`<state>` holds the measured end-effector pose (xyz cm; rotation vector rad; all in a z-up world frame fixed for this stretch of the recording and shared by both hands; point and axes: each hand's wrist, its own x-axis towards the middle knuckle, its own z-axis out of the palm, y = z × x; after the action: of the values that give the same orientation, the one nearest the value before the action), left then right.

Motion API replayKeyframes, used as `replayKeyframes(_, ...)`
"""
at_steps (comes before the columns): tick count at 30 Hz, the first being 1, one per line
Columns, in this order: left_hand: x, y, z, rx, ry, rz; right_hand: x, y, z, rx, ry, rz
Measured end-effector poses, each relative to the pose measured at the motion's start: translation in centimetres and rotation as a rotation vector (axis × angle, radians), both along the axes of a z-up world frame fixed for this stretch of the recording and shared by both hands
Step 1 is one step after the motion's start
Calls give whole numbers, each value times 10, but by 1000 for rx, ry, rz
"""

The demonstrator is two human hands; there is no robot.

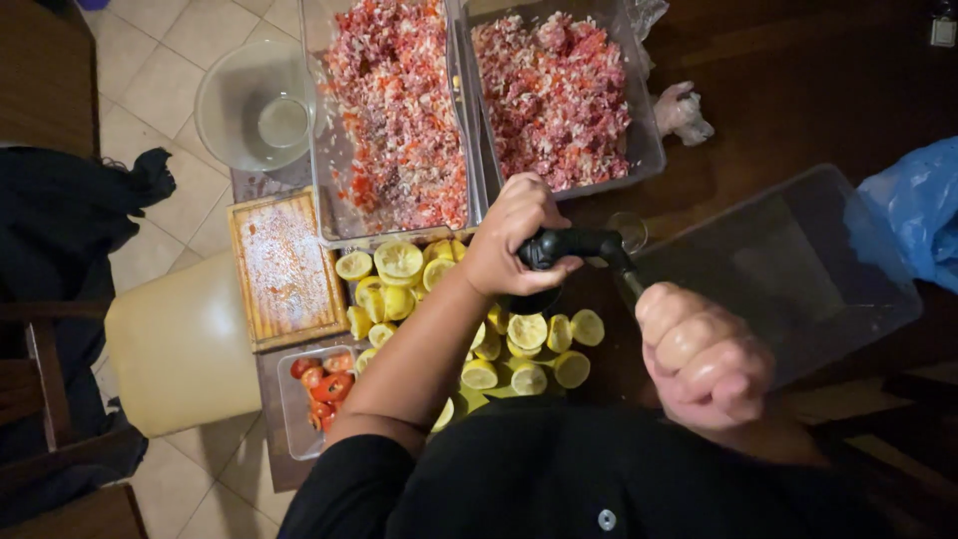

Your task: Cutting lemons, extracting juice with a manual press, and bagging the pieces.

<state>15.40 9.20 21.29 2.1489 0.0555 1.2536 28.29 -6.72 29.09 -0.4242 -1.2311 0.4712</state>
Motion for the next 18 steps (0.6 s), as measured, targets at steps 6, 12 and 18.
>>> replayKeyframes(6,3,-1,-1,17,-5,9,59,-15,72,-839,-719,346)
replayKeyframes(12,4,-1,-4,5,-3,8,18,19,112,-2224,-666,36)
replayKeyframes(18,0,4,0,-11,-16,6,13,30,96,-2132,-1194,111)
